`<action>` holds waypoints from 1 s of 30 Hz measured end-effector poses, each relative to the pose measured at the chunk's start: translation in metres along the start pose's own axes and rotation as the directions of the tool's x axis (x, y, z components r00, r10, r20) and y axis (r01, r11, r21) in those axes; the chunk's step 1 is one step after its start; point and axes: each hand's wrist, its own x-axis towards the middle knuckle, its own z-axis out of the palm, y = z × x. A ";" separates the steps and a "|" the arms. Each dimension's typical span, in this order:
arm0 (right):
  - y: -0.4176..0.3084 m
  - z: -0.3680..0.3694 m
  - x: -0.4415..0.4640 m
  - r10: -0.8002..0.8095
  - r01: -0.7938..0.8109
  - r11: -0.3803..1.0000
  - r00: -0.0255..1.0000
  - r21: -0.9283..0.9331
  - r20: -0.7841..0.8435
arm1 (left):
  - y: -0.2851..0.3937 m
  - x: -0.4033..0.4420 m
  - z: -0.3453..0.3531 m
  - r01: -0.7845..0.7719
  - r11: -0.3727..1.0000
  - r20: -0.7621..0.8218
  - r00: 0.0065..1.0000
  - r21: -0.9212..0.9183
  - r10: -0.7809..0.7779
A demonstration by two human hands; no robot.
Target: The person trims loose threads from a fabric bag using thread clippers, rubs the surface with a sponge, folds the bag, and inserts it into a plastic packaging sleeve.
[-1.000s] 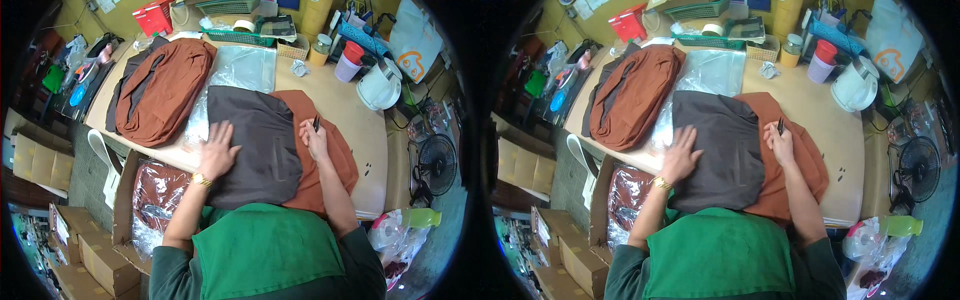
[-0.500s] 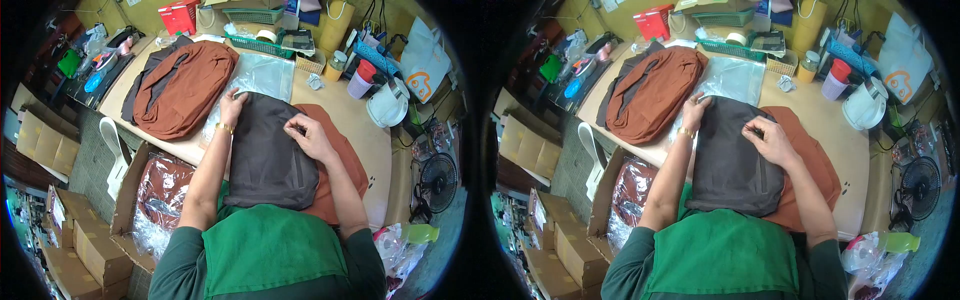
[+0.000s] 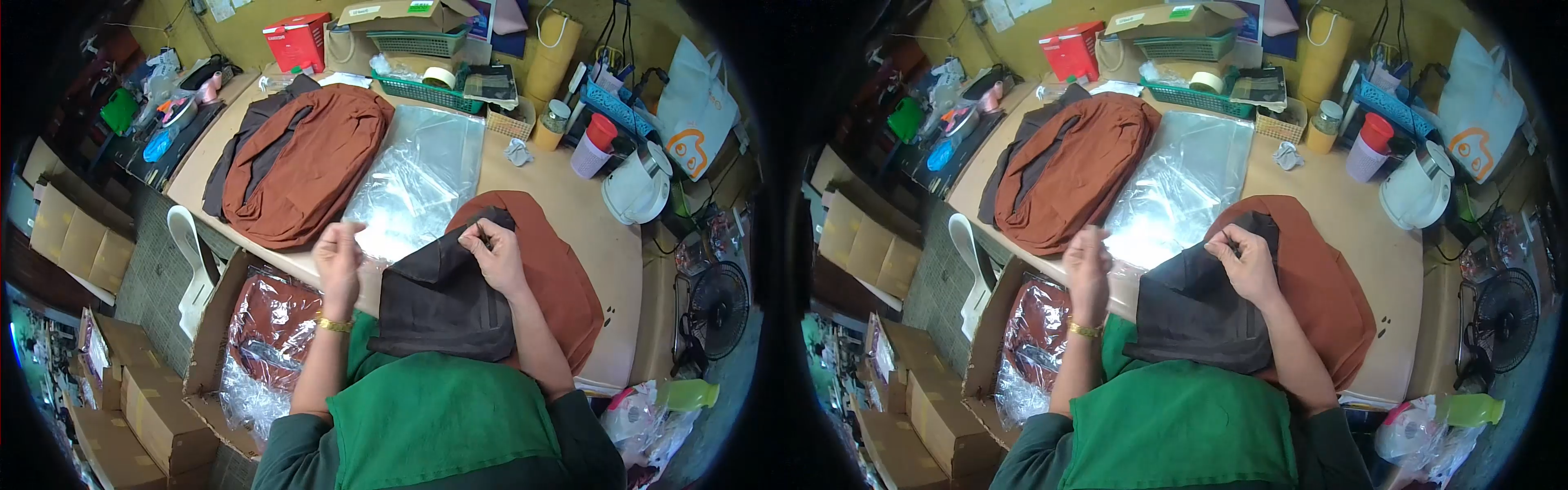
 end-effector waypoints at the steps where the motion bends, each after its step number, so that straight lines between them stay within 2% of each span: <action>1: 0.001 0.001 -0.004 0.003 -0.001 1.000 0.999 0.031 -0.050 | 0.006 0.005 -0.012 0.049 0.997 0.062 0.997 0.052 -0.052; 2: 0.002 0.002 -0.007 0.008 -0.001 0.998 0.995 0.064 -0.099 | 0.009 0.007 -0.017 0.095 0.990 0.119 0.987 0.107 -0.108; 3: 0.001 0.005 -0.011 0.011 -0.004 0.998 0.995 0.064 -0.101 | 0.018 0.004 -0.007 0.141 0.925 0.187 0.958 0.352 -0.217; 4: -0.001 0.008 -0.013 -0.018 0.023 0.999 0.992 0.040 -0.124 | 0.027 0.000 0.007 0.153 0.801 0.222 0.915 0.578 -0.335; 5: -0.003 0.011 -0.015 -0.046 0.049 0.999 0.988 0.017 -0.147 | 0.022 -0.006 0.018 -0.007 0.747 0.349 0.887 0.665 -0.303; 6: -0.004 0.014 -0.017 -0.043 0.046 0.999 0.988 0.018 -0.146 | 0.018 -0.012 0.026 0.044 0.760 0.363 0.859 0.648 -0.360; 9: -0.017 0.020 -0.023 -0.264 0.233 0.955 0.950 -0.183 -0.168 | 0.009 -0.021 0.053 0.013 0.799 0.369 0.883 0.601 -0.291; 11: -0.022 0.022 -0.026 -0.302 0.264 0.941 0.938 -0.210 -0.172 | -0.004 -0.021 0.056 0.316 0.913 0.349 0.851 0.257 -0.392; 12: -0.023 0.021 -0.027 -0.343 0.298 0.924 0.924 -0.238 -0.172 | -0.007 -0.022 0.056 0.319 0.912 0.351 0.849 0.257 -0.395; 14: -0.024 0.018 -0.031 -0.339 0.289 0.918 0.927 -0.270 -0.162 | -0.013 -0.025 0.055 0.494 0.865 0.303 0.814 0.085 -0.495; 15: -0.024 0.018 -0.032 -0.338 0.284 0.911 0.929 -0.298 -0.149 | -0.014 -0.026 0.055 0.496 0.864 0.303 0.813 0.087 -0.497; 17: -0.023 0.019 -0.034 -0.346 0.295 0.911 0.927 -0.288 -0.146 | -0.016 -0.029 0.055 0.586 0.797 0.324 0.790 -0.148 -0.520; 18: -0.023 0.019 -0.034 -0.358 0.310 0.909 0.923 -0.281 -0.141 | -0.016 -0.030 0.053 0.586 0.797 0.322 0.790 -0.146 -0.522; 20: -0.019 0.014 -0.035 -0.330 0.281 0.915 0.934 -0.288 -0.137 | -0.016 -0.029 0.051 0.662 0.693 0.385 0.741 -0.285 -0.550; 22: -0.028 0.012 -0.033 -0.302 0.254 0.920 0.945 -0.298 -0.129 | -0.007 -0.028 0.051 0.677 0.659 0.412 0.730 -0.328 -0.545; 24: -0.050 0.011 -0.034 -0.329 0.154 0.855 0.899 -0.495 -0.288 | 0.002 -0.028 0.053 0.691 0.622 0.437 0.720 -0.369 -0.540; 26: -0.057 0.006 -0.040 -0.292 0.138 0.853 0.926 -0.504 -0.240 | 0.006 -0.029 0.056 0.649 0.692 0.434 0.748 -0.318 -0.503; 28: -0.062 0.004 -0.044 -0.311 0.183 0.772 0.944 -0.608 -0.112 | 0.002 -0.031 0.058 0.643 0.683 0.444 0.753 -0.345 -0.485; 29: -0.063 0.005 -0.043 -0.418 0.257 0.679 0.905 -0.688 -0.075 | -0.001 -0.033 0.059 0.638 0.674 0.452 0.759 -0.372 -0.470; 30: -0.065 0.006 -0.043 -0.418 0.255 0.678 0.905 -0.690 -0.076 | -0.003 -0.033 0.059 0.640 0.673 0.454 0.757 -0.372 -0.469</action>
